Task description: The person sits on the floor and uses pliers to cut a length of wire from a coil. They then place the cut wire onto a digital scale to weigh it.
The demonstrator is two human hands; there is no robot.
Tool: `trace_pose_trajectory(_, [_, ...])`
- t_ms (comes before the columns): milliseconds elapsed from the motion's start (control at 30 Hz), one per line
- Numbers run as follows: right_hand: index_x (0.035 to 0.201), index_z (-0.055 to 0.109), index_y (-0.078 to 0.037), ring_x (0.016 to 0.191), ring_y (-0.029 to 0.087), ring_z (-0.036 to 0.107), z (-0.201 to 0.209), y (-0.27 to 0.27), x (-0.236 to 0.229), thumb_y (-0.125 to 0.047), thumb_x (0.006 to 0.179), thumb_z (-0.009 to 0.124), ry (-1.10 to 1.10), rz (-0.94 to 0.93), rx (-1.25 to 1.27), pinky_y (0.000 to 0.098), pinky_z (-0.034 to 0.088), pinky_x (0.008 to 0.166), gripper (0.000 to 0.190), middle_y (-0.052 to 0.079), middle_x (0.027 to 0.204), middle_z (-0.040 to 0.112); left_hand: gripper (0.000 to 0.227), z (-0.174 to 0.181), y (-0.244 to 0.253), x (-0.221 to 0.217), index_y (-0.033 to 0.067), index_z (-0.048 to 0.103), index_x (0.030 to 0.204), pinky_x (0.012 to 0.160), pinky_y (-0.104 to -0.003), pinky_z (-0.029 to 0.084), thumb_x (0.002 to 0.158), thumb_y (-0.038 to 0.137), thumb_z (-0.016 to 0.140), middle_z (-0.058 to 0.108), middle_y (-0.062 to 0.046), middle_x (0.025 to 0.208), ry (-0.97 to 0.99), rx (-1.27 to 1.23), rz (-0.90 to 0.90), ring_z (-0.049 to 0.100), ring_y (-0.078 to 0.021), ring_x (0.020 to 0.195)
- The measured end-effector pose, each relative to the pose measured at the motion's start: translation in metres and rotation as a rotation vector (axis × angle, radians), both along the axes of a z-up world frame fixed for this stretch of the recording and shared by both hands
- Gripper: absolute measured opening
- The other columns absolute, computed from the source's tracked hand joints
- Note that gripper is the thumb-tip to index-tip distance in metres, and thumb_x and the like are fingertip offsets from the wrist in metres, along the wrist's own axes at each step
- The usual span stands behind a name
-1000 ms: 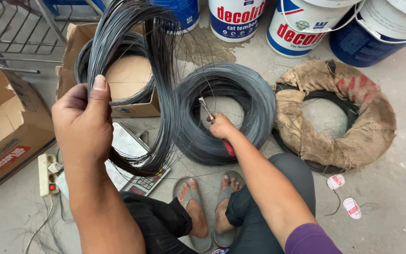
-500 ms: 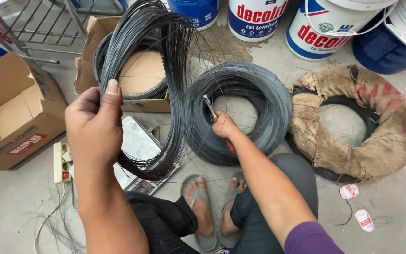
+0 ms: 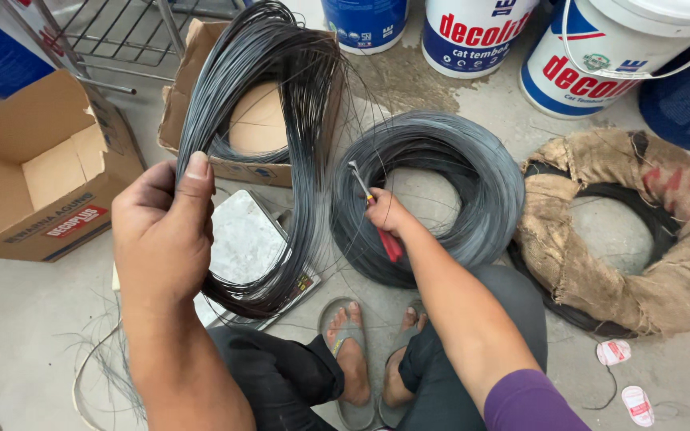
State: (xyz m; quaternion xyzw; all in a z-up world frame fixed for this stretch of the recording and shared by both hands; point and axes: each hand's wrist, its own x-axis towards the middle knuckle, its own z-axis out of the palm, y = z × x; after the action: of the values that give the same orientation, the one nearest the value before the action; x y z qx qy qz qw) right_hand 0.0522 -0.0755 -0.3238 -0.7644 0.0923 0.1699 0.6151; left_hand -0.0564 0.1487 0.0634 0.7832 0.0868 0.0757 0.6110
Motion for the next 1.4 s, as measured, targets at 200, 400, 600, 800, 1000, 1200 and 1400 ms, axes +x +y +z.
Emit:
trace_pose_trajectory(200, [0.109, 0.06, -0.011, 0.055, 0.007, 0.043, 0.0, 0.004, 0.012, 0.008, 0.066, 0.049, 0.042, -0.079, 0.234, 0.0196, 0.034, 0.043, 0.048, 0.0, 0.071, 0.053, 0.031, 0.002, -0.003, 0.001, 0.0105, 0.045, 0.066, 0.039, -0.023, 0.019, 0.092, 0.027, 0.053, 0.031, 0.005, 0.05, 0.066, -0.031, 0.041, 0.024, -0.006, 0.044])
trace_pose_trajectory(400, [0.108, 0.056, -0.011, 0.052, 0.016, 0.048, 0.035, 0.0, 0.011, 0.011, 0.056, 0.047, 0.196, -0.178, 0.382, 0.0323, 0.038, 0.034, 0.057, 0.003, 0.071, 0.054, 0.034, -0.002, -0.004, 0.003, 0.0119, 0.042, 0.063, 0.04, -0.023, 0.017, 0.092, 0.025, 0.054, 0.031, 0.006, 0.052, 0.031, -0.049, 0.005, 0.023, -0.0044, 0.048])
trace_pose_trajectory(600, [0.095, 0.056, -0.003, 0.05, 0.02, 0.054, 0.024, 0.002, 0.012, 0.017, 0.054, 0.041, 0.249, -0.19, 0.467, 0.0288, 0.041, 0.036, 0.048, 0.01, 0.071, 0.055, 0.034, -0.002, -0.006, 0.004, 0.012, 0.042, 0.063, 0.039, -0.024, 0.017, 0.091, 0.027, 0.054, 0.031, 0.005, 0.05, 0.068, -0.017, 0.004, 0.023, -0.005, 0.045])
trace_pose_trajectory(800, [0.073, 0.047, -0.003, 0.05, 0.02, 0.056, 0.016, -0.004, 0.017, 0.013, 0.057, 0.04, 0.237, -0.249, 0.329, 0.0321, 0.041, 0.03, 0.024, 0.011, 0.068, 0.053, 0.032, 0.0, -0.007, 0.005, 0.0096, 0.045, 0.066, 0.038, -0.023, 0.016, 0.091, 0.028, 0.053, 0.03, 0.005, 0.049, 0.08, -0.009, 0.018, 0.022, -0.0054, 0.044])
trace_pose_trajectory(1000, [0.073, 0.045, -0.002, 0.054, 0.02, 0.049, 0.002, -0.003, 0.016, 0.022, 0.062, 0.04, 0.188, -0.23, 0.559, 0.0278, 0.045, 0.045, 0.026, 0.011, 0.068, 0.05, 0.032, -0.002, -0.005, 0.004, 0.0103, 0.046, 0.066, 0.039, -0.023, 0.02, 0.092, 0.027, 0.053, 0.033, 0.004, 0.049, 0.081, 0.026, 0.016, 0.026, -0.0058, 0.044])
trace_pose_trajectory(1200, [0.109, 0.046, -0.011, 0.114, 0.034, 0.038, 0.066, -0.005, 0.0, -0.015, 0.069, 0.055, -0.003, 0.184, -0.992, 0.0516, 0.04, 0.087, 0.041, 0.016, 0.117, 0.042, 0.032, 0.0, -0.009, 0.006, 0.0104, 0.045, 0.065, 0.04, -0.023, 0.017, 0.091, 0.027, 0.054, 0.031, 0.005, 0.049, 0.102, 0.005, 0.036, 0.023, -0.0052, 0.045])
trace_pose_trajectory(1400, [0.104, 0.051, -0.021, 0.095, 0.028, 0.043, 0.029, -0.01, -0.003, -0.012, 0.075, 0.048, -0.247, 0.189, -1.354, 0.0459, 0.036, 0.073, 0.031, 0.008, 0.104, 0.047, 0.036, -0.004, -0.008, 0.009, 0.0114, 0.043, 0.061, 0.043, -0.024, 0.023, 0.091, 0.029, 0.055, 0.037, 0.004, 0.053, 0.079, 0.071, 0.011, 0.028, -0.006, 0.05])
